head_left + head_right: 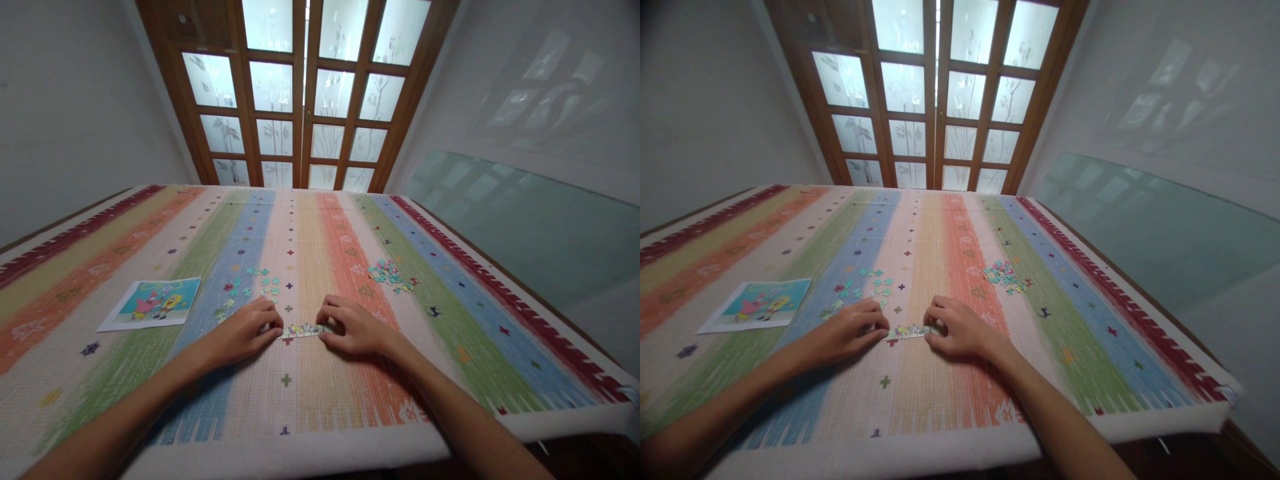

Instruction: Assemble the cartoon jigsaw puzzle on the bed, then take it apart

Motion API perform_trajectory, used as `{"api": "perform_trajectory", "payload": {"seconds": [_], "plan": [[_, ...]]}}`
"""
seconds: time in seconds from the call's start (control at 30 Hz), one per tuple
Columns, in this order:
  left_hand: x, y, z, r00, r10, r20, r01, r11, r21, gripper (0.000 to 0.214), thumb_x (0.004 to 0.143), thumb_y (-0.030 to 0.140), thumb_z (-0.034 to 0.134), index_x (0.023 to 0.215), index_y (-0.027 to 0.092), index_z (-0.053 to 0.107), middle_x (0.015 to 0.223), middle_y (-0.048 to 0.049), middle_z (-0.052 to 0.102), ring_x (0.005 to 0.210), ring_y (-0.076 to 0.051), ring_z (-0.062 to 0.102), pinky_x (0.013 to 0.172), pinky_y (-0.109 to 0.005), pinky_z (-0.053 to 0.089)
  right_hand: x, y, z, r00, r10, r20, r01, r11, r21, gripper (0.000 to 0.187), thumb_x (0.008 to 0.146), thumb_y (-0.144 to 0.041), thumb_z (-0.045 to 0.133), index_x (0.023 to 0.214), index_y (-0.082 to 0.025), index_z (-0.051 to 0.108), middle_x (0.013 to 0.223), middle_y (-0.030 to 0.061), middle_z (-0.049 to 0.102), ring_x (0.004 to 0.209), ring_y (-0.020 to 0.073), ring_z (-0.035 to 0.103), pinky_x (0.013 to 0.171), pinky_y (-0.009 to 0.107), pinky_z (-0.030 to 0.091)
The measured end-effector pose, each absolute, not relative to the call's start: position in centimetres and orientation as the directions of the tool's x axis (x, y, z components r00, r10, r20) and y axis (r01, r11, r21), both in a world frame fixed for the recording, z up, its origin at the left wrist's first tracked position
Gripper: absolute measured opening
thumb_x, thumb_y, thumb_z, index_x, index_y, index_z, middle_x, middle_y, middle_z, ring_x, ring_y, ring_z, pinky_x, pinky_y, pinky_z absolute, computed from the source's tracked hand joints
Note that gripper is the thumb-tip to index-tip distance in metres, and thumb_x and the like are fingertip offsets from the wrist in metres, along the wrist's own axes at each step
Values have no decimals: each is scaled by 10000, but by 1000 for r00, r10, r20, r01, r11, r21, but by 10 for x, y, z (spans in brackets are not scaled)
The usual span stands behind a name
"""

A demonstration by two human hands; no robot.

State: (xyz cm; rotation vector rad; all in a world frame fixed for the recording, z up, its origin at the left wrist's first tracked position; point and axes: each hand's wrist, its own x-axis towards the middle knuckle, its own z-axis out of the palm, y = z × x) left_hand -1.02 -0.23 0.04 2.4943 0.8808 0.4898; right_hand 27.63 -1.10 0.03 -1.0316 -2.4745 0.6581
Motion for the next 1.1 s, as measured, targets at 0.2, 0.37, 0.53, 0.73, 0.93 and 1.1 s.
{"api": "perform_trajectory", "payload": {"seconds": [0.2,0.37,0.53,0.73,0.93,1.1], "plan": [[-8,-4,-1,736,640,219,473,-718,510,172,1016,253,540,914,190,664,902,-54,622,865,-209,565,764,-327,443,274,-13,-2,-667,722,182,541,638,-547,72,832,-179,627,899,-188,650,879,39,599,738,158,527,694,304,415],[-6,-6,-4,735,633,243,461,-729,506,173,1027,265,548,910,190,651,892,-54,626,849,-204,565,755,-327,449,273,-13,-4,-664,727,177,550,634,-544,41,857,-201,628,888,-187,651,865,36,600,732,154,530,684,300,408],[-3,-8,-6,739,628,245,463,-737,492,195,1038,296,533,922,189,649,891,-59,631,850,-208,567,751,-330,455,274,-13,-5,-667,723,182,542,638,-548,47,861,-196,627,895,-183,658,864,35,603,725,149,527,682,296,407],[-19,2,14,728,665,168,534,-703,471,200,1009,291,486,938,186,641,893,-63,649,814,-200,578,748,-324,447,274,-13,-4,-659,731,177,548,628,-553,36,854,-205,635,881,-189,651,864,41,610,739,157,542,690,304,421],[-67,24,44,671,741,-37,683,-597,420,169,820,354,616,815,193,667,743,-20,641,681,-191,570,657,-290,406,273,-13,-2,-653,738,168,556,618,-556,37,840,-183,637,873,-200,633,871,44,618,733,161,545,691,315,434],[-96,36,46,584,808,-79,758,-508,410,234,758,419,715,720,192,670,676,-38,634,621,-208,565,611,-296,383,272,-14,-2,-652,740,167,559,617,-554,46,836,-183,632,876,-204,628,871,43,622,732,162,540,689,316,433]]}}
